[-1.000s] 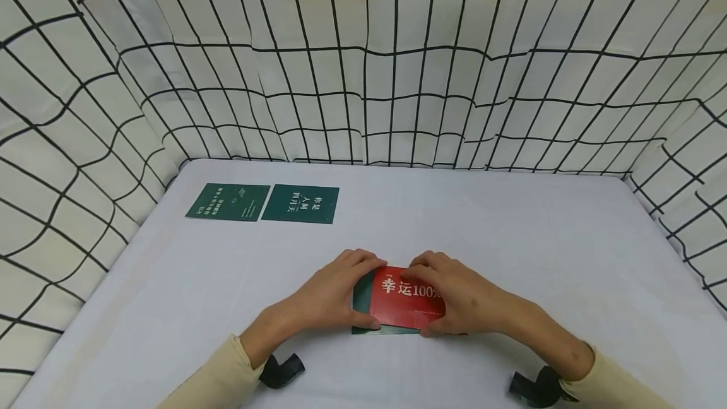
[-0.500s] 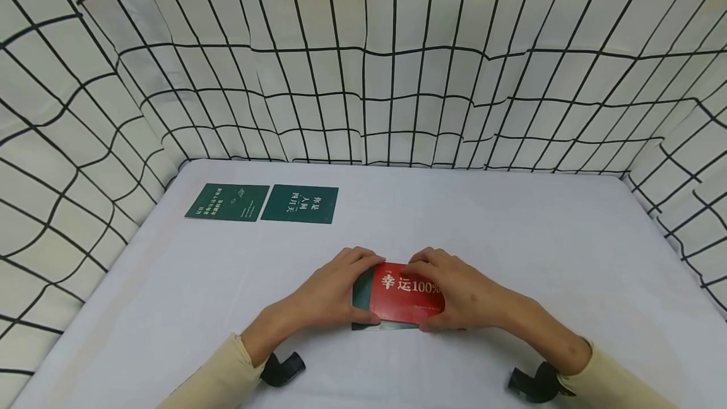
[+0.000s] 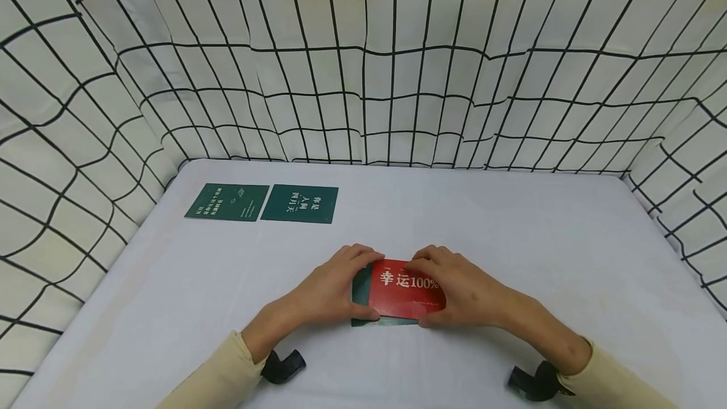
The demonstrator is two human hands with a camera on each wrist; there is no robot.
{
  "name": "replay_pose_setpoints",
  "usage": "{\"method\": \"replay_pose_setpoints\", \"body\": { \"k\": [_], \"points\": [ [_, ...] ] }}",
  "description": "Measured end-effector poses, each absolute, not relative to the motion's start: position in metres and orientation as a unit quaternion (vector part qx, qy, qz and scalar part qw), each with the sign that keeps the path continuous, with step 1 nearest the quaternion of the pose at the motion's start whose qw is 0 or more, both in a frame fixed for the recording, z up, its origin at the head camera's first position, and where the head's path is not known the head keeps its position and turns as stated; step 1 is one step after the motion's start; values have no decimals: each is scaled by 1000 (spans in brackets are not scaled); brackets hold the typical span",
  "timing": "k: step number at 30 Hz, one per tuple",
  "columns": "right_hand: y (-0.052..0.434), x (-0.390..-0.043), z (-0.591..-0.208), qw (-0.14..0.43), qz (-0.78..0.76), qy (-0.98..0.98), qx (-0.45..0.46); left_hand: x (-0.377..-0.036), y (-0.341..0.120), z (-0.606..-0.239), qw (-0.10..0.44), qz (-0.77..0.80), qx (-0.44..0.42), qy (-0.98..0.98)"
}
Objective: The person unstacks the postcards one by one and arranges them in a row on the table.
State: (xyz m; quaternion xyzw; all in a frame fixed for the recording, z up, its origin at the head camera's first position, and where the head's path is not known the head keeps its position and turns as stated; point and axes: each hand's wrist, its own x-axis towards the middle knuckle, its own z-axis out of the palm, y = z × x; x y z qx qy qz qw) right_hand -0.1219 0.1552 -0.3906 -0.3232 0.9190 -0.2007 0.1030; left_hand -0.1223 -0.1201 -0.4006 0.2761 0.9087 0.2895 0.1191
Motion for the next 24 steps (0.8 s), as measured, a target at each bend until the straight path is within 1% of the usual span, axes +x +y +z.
{"method": "replay_pose_setpoints", "body": {
  "k": [9,16,24],
  "points": [
    [154,-122,-389,98,-193,920,-326,-124,-120,-398,132,290,265,910],
    [152,-123,-386,108,-197,923,-313,-125,-120,-394,134,296,270,906],
    [150,-125,-382,100,-215,923,-302,-126,-113,-390,105,282,269,915]
  ]
}}
